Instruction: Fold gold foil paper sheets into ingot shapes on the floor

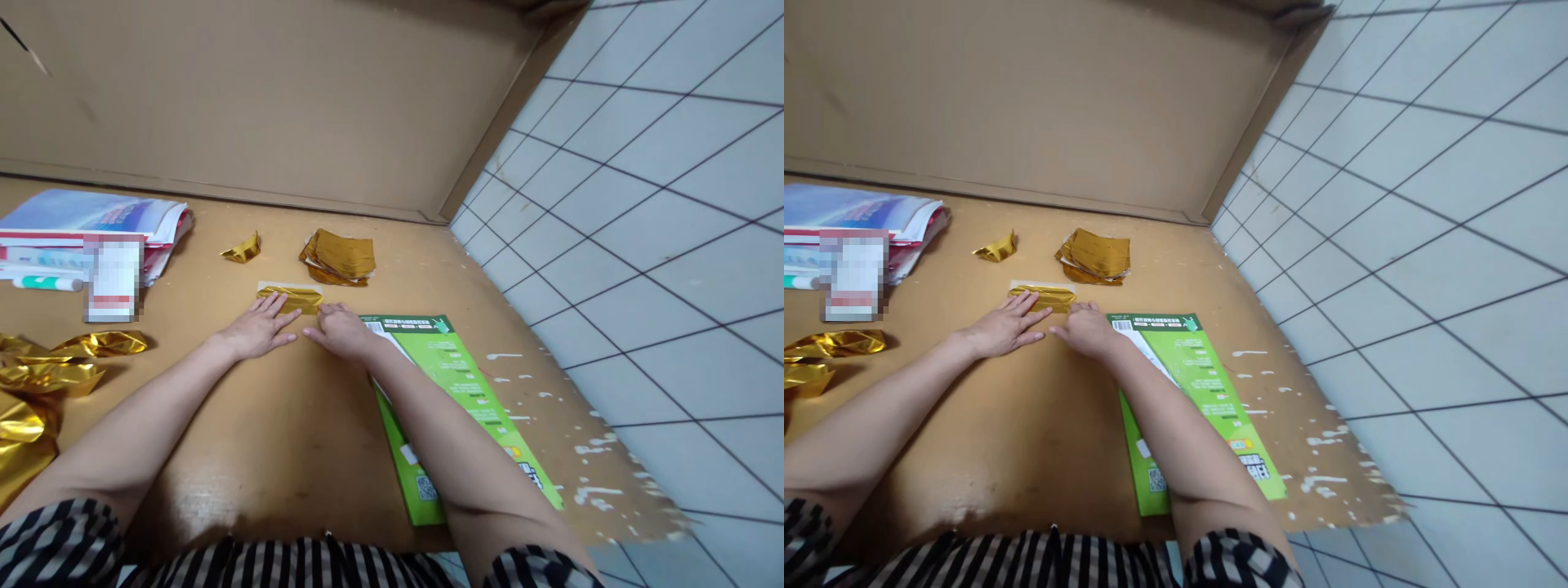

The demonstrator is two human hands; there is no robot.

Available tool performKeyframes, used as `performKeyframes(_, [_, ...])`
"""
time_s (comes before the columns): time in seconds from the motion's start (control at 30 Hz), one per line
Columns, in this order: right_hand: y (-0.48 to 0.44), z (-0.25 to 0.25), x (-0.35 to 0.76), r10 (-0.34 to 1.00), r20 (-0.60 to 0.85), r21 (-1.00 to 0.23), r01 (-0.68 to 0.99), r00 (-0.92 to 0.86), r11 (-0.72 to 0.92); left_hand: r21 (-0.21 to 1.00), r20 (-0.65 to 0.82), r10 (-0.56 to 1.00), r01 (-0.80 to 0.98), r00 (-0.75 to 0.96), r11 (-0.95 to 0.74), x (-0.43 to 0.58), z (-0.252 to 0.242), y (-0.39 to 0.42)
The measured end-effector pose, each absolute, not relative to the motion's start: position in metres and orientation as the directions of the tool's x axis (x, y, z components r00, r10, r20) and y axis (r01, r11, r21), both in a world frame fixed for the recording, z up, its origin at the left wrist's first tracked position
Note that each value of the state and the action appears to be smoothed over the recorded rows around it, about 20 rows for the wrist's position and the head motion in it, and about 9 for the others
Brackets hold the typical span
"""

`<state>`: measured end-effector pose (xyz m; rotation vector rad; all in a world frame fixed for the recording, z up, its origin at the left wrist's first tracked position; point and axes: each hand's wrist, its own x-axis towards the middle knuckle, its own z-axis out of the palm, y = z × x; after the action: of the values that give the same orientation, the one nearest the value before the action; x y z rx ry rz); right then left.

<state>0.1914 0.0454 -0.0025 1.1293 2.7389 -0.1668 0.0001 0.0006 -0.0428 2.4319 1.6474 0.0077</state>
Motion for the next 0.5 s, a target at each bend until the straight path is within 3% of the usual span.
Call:
performKeyframes(0.13, [0.061, 0.001, 0.201, 0.665, -0.205, -0.248, 0.695, -0.719, 0.675, 0.163, -0.131, 0.923, 0.927, 0.361, -0.339, 0.001, -0.04, 0.0])
performKeyframes(0.3, [0.073, 0.007, 0.212, 0.698, -0.23, -0.547, 0.683, -0.678, 0.484, 0.173, -0.108, 0.925, 0.923, 0.365, -0.344, 0.0, -0.045, 0.0])
performKeyframes(0.4, [0.075, 0.012, 0.213, 0.696, -0.254, -0.548, 0.693, -0.672, 0.469, 0.175, -0.09, 0.924, 0.919, 0.372, -0.353, -0.002, -0.049, 0.002])
performKeyframes(0.5, [0.072, 0.017, 0.205, 0.704, -0.289, -0.391, 0.751, -0.649, 0.532, 0.179, -0.086, 0.924, 0.918, 0.374, -0.355, -0.001, -0.049, 0.002])
